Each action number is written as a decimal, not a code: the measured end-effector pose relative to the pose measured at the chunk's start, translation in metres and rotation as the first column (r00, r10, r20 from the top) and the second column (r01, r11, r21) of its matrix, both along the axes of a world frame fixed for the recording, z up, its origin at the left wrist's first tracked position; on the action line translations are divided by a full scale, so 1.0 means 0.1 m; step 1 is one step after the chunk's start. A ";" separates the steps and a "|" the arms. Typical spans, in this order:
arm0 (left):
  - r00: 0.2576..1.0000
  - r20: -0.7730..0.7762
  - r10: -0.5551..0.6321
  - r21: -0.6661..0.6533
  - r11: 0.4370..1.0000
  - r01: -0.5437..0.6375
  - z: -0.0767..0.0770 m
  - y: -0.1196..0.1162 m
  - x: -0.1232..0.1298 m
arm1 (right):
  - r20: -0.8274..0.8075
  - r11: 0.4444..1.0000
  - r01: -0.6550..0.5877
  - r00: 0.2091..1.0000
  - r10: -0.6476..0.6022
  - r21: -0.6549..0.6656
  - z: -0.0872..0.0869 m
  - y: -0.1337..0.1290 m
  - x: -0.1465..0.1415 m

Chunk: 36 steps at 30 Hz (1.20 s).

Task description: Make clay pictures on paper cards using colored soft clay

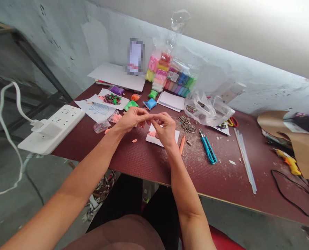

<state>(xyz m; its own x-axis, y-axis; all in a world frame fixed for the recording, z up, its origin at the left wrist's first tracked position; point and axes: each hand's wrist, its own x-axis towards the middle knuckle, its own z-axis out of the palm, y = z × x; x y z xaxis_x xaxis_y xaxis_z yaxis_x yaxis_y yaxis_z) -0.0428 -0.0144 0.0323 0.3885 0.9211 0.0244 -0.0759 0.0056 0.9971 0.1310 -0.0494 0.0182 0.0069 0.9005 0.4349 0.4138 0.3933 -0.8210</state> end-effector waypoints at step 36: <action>0.948 -0.128 -0.291 -0.030 0.957 0.290 0.02 -0.04 -0.01 | 0.096 0.999 0.041 0.995 -0.039 -0.020 -0.02 -0.13 0.07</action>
<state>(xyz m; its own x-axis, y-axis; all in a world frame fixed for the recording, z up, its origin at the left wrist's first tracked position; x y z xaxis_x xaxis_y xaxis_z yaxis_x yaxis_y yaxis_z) -0.0440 -0.0185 0.0342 0.6383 0.7679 -0.0533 0.0605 0.0189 0.9980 0.1382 -0.0621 0.0161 0.0024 0.9095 0.4158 0.5063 0.3574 -0.7848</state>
